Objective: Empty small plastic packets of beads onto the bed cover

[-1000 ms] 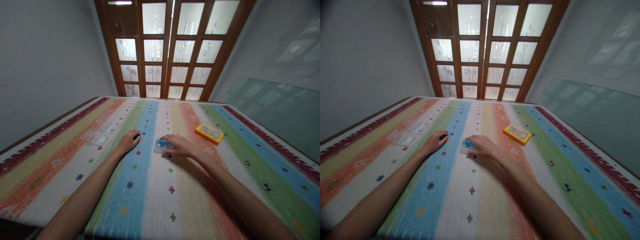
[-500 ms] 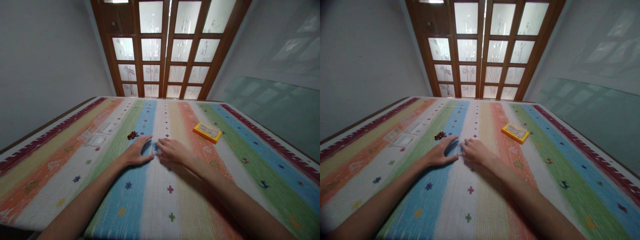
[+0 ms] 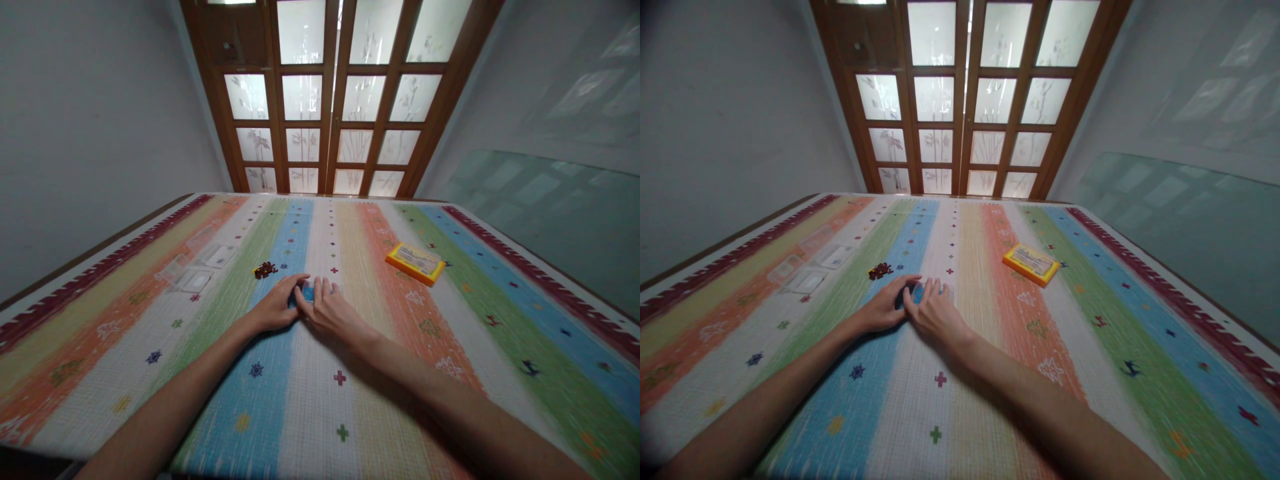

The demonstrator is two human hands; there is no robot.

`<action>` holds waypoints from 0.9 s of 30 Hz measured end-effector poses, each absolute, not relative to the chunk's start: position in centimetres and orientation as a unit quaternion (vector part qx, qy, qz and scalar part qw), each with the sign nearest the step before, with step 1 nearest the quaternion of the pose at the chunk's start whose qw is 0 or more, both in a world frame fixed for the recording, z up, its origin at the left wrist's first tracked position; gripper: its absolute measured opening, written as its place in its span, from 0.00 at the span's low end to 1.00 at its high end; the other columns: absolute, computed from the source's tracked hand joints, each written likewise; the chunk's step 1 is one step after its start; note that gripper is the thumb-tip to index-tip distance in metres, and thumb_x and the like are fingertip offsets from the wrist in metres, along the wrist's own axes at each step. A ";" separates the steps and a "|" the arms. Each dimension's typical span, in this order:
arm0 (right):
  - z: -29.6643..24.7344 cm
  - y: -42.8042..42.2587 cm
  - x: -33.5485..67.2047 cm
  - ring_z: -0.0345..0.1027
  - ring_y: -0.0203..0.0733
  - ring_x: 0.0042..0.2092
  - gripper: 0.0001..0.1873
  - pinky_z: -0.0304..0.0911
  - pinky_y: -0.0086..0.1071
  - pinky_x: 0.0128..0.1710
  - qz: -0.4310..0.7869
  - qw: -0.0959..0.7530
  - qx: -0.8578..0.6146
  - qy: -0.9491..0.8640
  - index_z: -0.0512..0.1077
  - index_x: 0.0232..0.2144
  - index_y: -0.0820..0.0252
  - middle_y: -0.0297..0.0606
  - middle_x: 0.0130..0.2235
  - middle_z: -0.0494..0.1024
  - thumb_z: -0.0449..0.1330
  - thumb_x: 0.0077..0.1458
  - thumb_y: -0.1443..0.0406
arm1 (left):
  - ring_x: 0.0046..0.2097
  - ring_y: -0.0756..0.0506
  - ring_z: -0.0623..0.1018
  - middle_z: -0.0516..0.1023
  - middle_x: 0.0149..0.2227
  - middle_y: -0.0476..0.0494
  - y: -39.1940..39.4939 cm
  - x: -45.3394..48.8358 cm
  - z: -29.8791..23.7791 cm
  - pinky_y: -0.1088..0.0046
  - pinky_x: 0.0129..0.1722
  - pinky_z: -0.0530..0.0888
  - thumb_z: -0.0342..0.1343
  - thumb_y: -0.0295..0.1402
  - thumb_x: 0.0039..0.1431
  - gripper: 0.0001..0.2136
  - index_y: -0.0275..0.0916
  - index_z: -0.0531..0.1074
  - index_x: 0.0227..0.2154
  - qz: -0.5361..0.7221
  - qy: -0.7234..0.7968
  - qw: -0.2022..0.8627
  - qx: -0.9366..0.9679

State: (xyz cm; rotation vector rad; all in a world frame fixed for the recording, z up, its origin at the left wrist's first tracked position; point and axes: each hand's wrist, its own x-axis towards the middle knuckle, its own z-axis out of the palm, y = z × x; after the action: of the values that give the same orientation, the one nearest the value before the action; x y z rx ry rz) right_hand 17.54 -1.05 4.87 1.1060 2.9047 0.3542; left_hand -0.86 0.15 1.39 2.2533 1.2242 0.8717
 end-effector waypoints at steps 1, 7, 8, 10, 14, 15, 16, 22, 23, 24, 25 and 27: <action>4.9 -0.9 17.7 0.68 0.65 0.59 0.26 0.68 0.60 0.53 0.112 0.002 0.352 0.929 0.56 0.66 0.69 0.71 0.61 0.67 0.45 0.67 0.70 | 0.56 0.38 0.74 0.74 0.55 0.34 0.1 -0.8 1.4 0.52 0.59 0.69 0.58 0.30 0.54 0.29 0.39 0.63 0.60 0.317 0.444 0.218 0.809; 6.1 -0.4 18.4 0.73 0.60 0.55 0.25 0.72 0.51 0.49 0.148 0.027 0.317 0.937 0.56 0.65 0.69 0.69 0.58 0.70 0.42 0.69 0.69 | 0.55 0.37 0.75 0.74 0.55 0.33 -0.1 -0.6 1.9 0.55 0.58 0.70 0.61 0.36 0.53 0.29 0.39 0.64 0.58 0.327 0.465 0.255 0.782; 6.3 -0.4 18.3 0.73 0.59 0.55 0.25 0.72 0.50 0.48 0.154 0.034 0.315 0.936 0.57 0.65 0.69 0.69 0.58 0.71 0.42 0.69 0.70 | 0.55 0.37 0.75 0.74 0.55 0.33 -0.1 -0.6 2.0 0.55 0.58 0.70 0.61 0.36 0.53 0.29 0.39 0.64 0.58 0.329 0.465 0.259 0.780; 6.4 -0.6 18.2 0.73 0.59 0.54 0.25 0.72 0.50 0.48 0.161 0.041 0.320 0.933 0.57 0.65 0.69 0.69 0.57 0.71 0.42 0.68 0.70 | 0.55 0.37 0.75 0.75 0.54 0.32 -0.1 -0.6 2.0 0.55 0.57 0.71 0.61 0.36 0.53 0.28 0.38 0.64 0.57 0.334 0.460 0.267 0.778; 5.6 -0.8 17.8 0.73 0.61 0.53 0.24 0.72 0.54 0.47 0.160 0.026 0.339 0.927 0.59 0.64 0.69 0.69 0.57 0.71 0.42 0.68 0.70 | 0.55 0.37 0.76 0.75 0.54 0.33 0.0 -0.6 1.6 0.54 0.57 0.71 0.61 0.32 0.51 0.29 0.40 0.63 0.57 0.344 0.458 0.285 0.768; 5.3 -0.9 17.8 0.73 0.62 0.54 0.24 0.71 0.55 0.47 0.158 0.020 0.340 0.927 0.59 0.64 0.69 0.70 0.57 0.71 0.41 0.68 0.70 | 0.55 0.37 0.76 0.75 0.53 0.33 0.1 -0.6 1.5 0.54 0.57 0.71 0.61 0.31 0.50 0.29 0.40 0.63 0.57 0.348 0.458 0.291 0.765; 5.0 -0.9 17.7 0.73 0.63 0.54 0.24 0.71 0.56 0.47 0.158 0.014 0.339 0.927 0.59 0.64 0.69 0.70 0.57 0.71 0.41 0.68 0.70 | 0.55 0.38 0.76 0.75 0.53 0.33 0.1 -0.6 1.4 0.54 0.57 0.71 0.61 0.30 0.49 0.30 0.40 0.63 0.57 0.351 0.458 0.297 0.761; 5.0 -0.9 17.8 0.74 0.61 0.52 0.24 0.72 0.53 0.44 0.178 0.013 0.335 0.925 0.58 0.64 0.67 0.68 0.55 0.73 0.43 0.68 0.69 | 0.56 0.37 0.76 0.74 0.55 0.31 0.2 -0.5 1.2 0.53 0.58 0.71 0.62 0.28 0.47 0.32 0.40 0.61 0.57 0.362 0.455 0.323 0.747; 5.3 -0.7 17.9 0.74 0.59 0.50 0.23 0.72 0.50 0.42 0.174 0.017 0.330 0.928 0.59 0.63 0.67 0.67 0.54 0.74 0.42 0.68 0.69 | 0.56 0.37 0.76 0.74 0.55 0.31 0.1 -0.5 1.2 0.53 0.58 0.71 0.62 0.28 0.47 0.32 0.40 0.61 0.57 0.363 0.455 0.325 0.746; 5.7 -0.4 18.2 0.75 0.58 0.48 0.23 0.71 0.46 0.41 0.161 0.017 0.323 0.932 0.60 0.62 0.68 0.65 0.52 0.76 0.43 0.69 0.68 | 0.56 0.37 0.76 0.74 0.55 0.31 0.1 -0.5 1.2 0.52 0.59 0.70 0.63 0.29 0.47 0.33 0.40 0.61 0.58 0.363 0.455 0.326 0.745; 6.1 -0.1 18.5 0.76 0.55 0.46 0.22 0.70 0.43 0.39 0.142 0.013 0.316 0.938 0.61 0.61 0.68 0.63 0.50 0.77 0.43 0.69 0.67 | 0.56 0.37 0.75 0.74 0.55 0.31 0.1 -0.5 1.2 0.52 0.59 0.70 0.65 0.31 0.47 0.34 0.39 0.60 0.58 0.364 0.455 0.328 0.743; 7.0 0.9 19.3 0.76 0.52 0.43 0.22 0.68 0.38 0.38 0.092 -0.002 0.305 0.948 0.60 0.62 0.67 0.57 0.47 0.79 0.47 0.68 0.65 | 0.57 0.36 0.75 0.74 0.54 0.33 0.1 -0.5 1.3 0.49 0.61 0.68 0.68 0.33 0.46 0.37 0.40 0.59 0.59 0.369 0.455 0.333 0.739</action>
State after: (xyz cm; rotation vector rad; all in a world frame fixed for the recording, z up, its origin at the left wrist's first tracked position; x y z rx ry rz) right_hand 19.32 0.89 6.98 0.9588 2.9818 0.2908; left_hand -0.55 0.09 1.32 1.9307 1.1878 0.9628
